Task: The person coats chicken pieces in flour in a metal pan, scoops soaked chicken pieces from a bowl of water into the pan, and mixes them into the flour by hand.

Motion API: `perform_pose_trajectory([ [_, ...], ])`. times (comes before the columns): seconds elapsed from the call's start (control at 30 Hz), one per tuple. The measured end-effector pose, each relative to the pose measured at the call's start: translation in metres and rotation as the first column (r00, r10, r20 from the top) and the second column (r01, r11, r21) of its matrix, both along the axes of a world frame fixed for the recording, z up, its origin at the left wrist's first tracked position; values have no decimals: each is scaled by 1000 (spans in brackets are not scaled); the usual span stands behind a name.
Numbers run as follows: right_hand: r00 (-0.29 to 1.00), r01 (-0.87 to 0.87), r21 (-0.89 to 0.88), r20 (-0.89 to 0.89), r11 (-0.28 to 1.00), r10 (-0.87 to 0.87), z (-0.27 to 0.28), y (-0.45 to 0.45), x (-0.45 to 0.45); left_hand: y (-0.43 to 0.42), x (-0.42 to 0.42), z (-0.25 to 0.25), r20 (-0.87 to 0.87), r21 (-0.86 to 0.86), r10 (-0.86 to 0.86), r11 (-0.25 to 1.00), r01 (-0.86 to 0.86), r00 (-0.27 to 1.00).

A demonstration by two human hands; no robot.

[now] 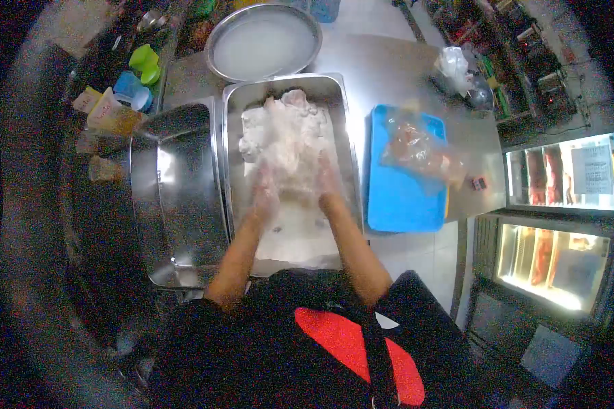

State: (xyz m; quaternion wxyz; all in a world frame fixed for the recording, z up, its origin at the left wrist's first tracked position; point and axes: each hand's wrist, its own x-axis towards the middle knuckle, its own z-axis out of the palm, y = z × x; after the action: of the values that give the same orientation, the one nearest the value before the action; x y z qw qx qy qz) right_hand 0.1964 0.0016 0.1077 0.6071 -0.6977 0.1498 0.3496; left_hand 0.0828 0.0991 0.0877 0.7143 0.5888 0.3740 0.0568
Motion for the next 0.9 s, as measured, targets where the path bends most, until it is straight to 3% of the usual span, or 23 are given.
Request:
perform_pose_trajectory([
  [0.03,982,-81,-34,165,996,86,-27,-15,4,10,-4,-21,-159,310,-36,947,85,987],
  [0.07,931,-141,-88,327,986,162,-54,-29,9,22,-8,-36,-155,382,-16,921,75,988],
  [0.13,933,-120,10,344,993,109,-84,-50,-5,39,-15,-58,-90,403,-7,914,43,996],
  [0.3,981,194,284,-51,939,-187,-105,-7,-31,45,17,-80,-54,255,-87,962,98,995],
  [0.4,947,315,381,-191,869,-259,-55,35,-21,55,41,-60,-171,-16,-331,943,333,928],
  [0.43,947,315,415,-202,854,-251,-30,46,-15,54,43,-70,92,106,-252,964,243,963],
  [0.47,954,293,446,-192,846,-229,-12,53,-7,53,41,-82,349,194,-188,973,126,918],
  [0.5,972,233,455,-134,859,-193,-4,54,-1,52,37,-82,555,162,-134,985,51,821],
  [0.53,987,162,472,-58,867,-153,-17,55,14,51,33,-82,734,120,-96,993,11,672],
  [0.6,992,27,491,96,871,-85,-41,56,45,71,50,-60,944,-98,65,991,88,322],
  [0.63,962,-159,389,270,908,53,-37,52,65,89,63,-68,935,-86,56,994,69,351],
  [0.67,932,-255,315,333,914,145,-42,56,89,109,75,-90,873,-57,37,998,27,486],
  [0.73,891,-366,219,363,905,272,-80,70,145,156,110,-138,454,194,-98,981,9,886],
  [0.77,876,-396,150,359,906,323,-93,78,162,176,125,-162,163,325,-168,940,108,972],
  [0.83,823,-456,-41,362,889,438,-113,90,183,196,154,-206,-117,397,-215,885,245,969],
  [0.87,787,-477,-161,358,864,502,-121,92,184,198,165,-225,-127,377,-222,891,254,967],
  [0.9,750,-494,-280,342,823,566,-128,95,182,193,173,-239,87,263,-203,949,174,975],
])
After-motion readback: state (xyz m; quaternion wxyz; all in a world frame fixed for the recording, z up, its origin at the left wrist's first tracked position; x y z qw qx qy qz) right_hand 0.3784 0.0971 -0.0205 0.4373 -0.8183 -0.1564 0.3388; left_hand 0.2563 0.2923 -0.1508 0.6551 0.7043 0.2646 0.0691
